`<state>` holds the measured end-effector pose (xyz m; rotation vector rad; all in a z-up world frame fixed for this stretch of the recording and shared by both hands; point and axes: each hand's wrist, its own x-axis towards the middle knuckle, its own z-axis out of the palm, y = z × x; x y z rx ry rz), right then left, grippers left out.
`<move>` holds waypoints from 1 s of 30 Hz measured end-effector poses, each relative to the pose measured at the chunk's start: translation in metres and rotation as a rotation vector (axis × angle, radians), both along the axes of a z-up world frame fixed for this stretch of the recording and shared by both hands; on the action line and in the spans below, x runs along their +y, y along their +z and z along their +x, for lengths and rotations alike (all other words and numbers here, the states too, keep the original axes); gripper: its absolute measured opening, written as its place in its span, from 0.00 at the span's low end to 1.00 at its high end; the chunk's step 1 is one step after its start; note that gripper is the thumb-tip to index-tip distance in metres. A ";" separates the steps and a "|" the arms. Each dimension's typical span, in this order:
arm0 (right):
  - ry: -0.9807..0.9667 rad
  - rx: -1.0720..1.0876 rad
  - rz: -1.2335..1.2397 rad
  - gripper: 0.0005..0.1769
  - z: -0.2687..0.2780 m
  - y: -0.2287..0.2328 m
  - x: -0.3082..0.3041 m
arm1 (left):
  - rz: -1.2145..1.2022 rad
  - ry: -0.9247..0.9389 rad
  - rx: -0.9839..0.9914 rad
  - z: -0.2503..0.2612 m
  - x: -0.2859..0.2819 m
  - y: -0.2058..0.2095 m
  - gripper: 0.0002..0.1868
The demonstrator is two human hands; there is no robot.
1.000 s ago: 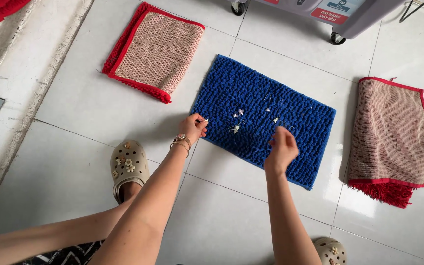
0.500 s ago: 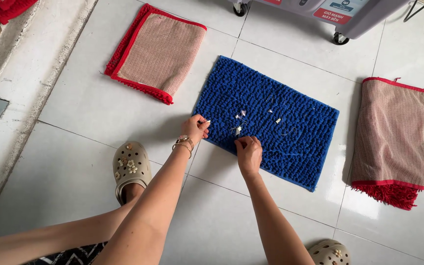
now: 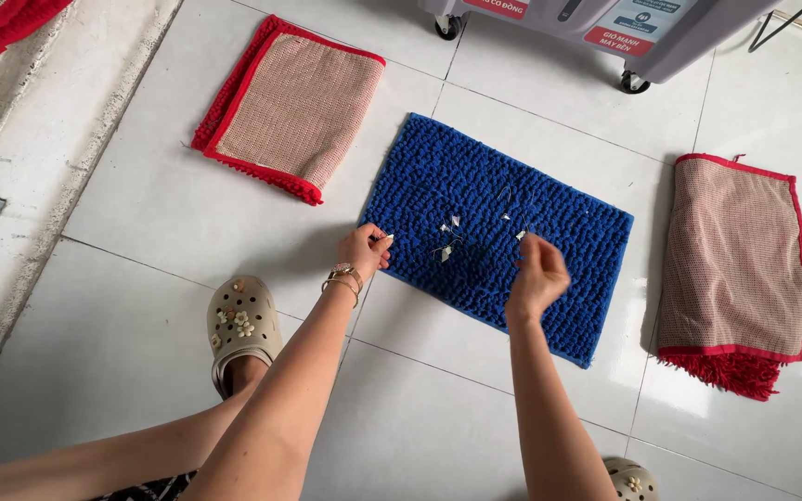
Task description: Picking debris off a blue textured mat and then folding it on a tiled floor.
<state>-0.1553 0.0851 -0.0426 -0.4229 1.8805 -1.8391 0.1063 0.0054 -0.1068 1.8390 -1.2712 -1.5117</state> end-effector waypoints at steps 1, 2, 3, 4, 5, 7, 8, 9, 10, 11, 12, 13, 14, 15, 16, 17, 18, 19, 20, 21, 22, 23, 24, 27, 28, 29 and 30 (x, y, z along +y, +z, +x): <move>0.000 0.000 -0.001 0.04 0.009 0.005 0.000 | -0.001 0.000 0.000 0.000 0.000 -0.001 0.06; 0.236 0.204 0.079 0.04 0.017 0.010 0.001 | -0.005 0.003 0.004 0.000 0.000 -0.002 0.06; 0.471 0.409 0.158 0.04 0.026 0.014 0.001 | -0.008 0.005 0.008 0.000 -0.001 -0.003 0.06; 0.469 0.408 0.158 0.04 0.033 0.015 -0.001 | -0.009 0.004 0.007 0.000 0.000 -0.002 0.06; 0.584 0.587 0.167 0.04 0.040 0.017 -0.003 | -0.007 -0.001 0.006 0.000 0.000 -0.001 0.06; 0.696 0.766 0.176 0.04 0.047 0.013 -0.006 | -0.007 -0.007 0.006 0.000 0.000 0.001 0.06; 0.759 0.893 0.191 0.04 0.048 0.008 -0.007 | 0.003 -0.007 -0.012 -0.001 0.000 0.002 0.06; 0.821 1.019 0.206 0.04 0.048 0.003 -0.009 | 0.012 -0.008 -0.029 -0.001 0.000 0.002 0.06; 0.820 1.020 0.207 0.04 0.046 0.007 -0.009 | 0.011 -0.008 -0.028 -0.001 0.000 0.001 0.06; 0.767 0.895 0.257 0.04 0.044 0.010 -0.010 | 0.000 -0.014 -0.028 0.000 0.000 -0.001 0.06; 0.714 0.770 0.304 0.05 0.043 0.013 -0.011 | -0.013 -0.020 -0.027 0.001 -0.001 -0.002 0.07; 0.713 0.772 0.303 0.05 0.031 0.011 -0.013 | -0.014 -0.020 -0.026 0.001 0.000 -0.001 0.07; 0.552 0.463 0.195 0.04 0.020 0.009 -0.014 | -0.014 -0.018 -0.027 0.001 0.001 0.000 0.07; 0.384 0.157 0.086 0.04 0.008 0.008 -0.014 | -0.014 -0.016 -0.028 0.000 0.002 0.001 0.07; 0.379 0.161 0.085 0.04 0.001 0.021 -0.010 | -0.016 -0.021 -0.025 0.000 0.003 -0.001 0.07; 0.311 0.094 0.129 0.04 -0.007 0.034 -0.006 | -0.020 -0.008 -0.012 -0.001 0.004 -0.003 0.07; 0.238 0.031 0.168 0.05 -0.016 0.049 -0.003 | -0.028 0.000 0.003 -0.004 0.002 -0.004 0.07; 0.229 0.037 0.162 0.05 -0.024 0.049 0.003 | -0.035 -0.009 0.010 -0.010 0.006 -0.008 0.07; 0.243 -0.010 0.112 0.05 -0.032 0.050 0.010 | -0.104 0.041 0.009 -0.017 0.012 -0.012 0.08; 0.258 -0.057 0.061 0.06 -0.041 0.050 0.017 | -0.174 0.092 0.009 -0.024 0.018 -0.017 0.09; 0.249 -0.051 0.055 0.06 -0.044 0.054 0.023 | -0.180 0.084 0.015 -0.041 0.027 -0.002 0.09; 0.320 -0.181 -0.016 0.07 -0.047 0.058 0.028 | -0.458 0.045 -0.019 -0.058 0.037 0.014 0.09; 0.392 -0.315 -0.084 0.09 -0.048 0.061 0.036 | -0.733 0.006 -0.056 -0.073 0.050 0.029 0.09; 0.470 -0.347 -0.100 0.12 -0.048 0.059 0.053 | -0.542 -0.088 0.103 -0.128 0.081 0.065 0.09; 0.464 -0.342 -0.106 0.12 -0.047 0.062 0.057 | -0.547 -0.094 0.109 -0.138 0.086 0.077 0.09; 0.496 -0.305 -0.081 0.10 -0.046 0.066 0.062 | -0.421 -0.135 0.229 -0.147 0.090 0.089 0.10; 0.528 -0.269 -0.056 0.09 -0.044 0.069 0.067 | -0.290 -0.176 0.346 -0.155 0.096 0.100 0.11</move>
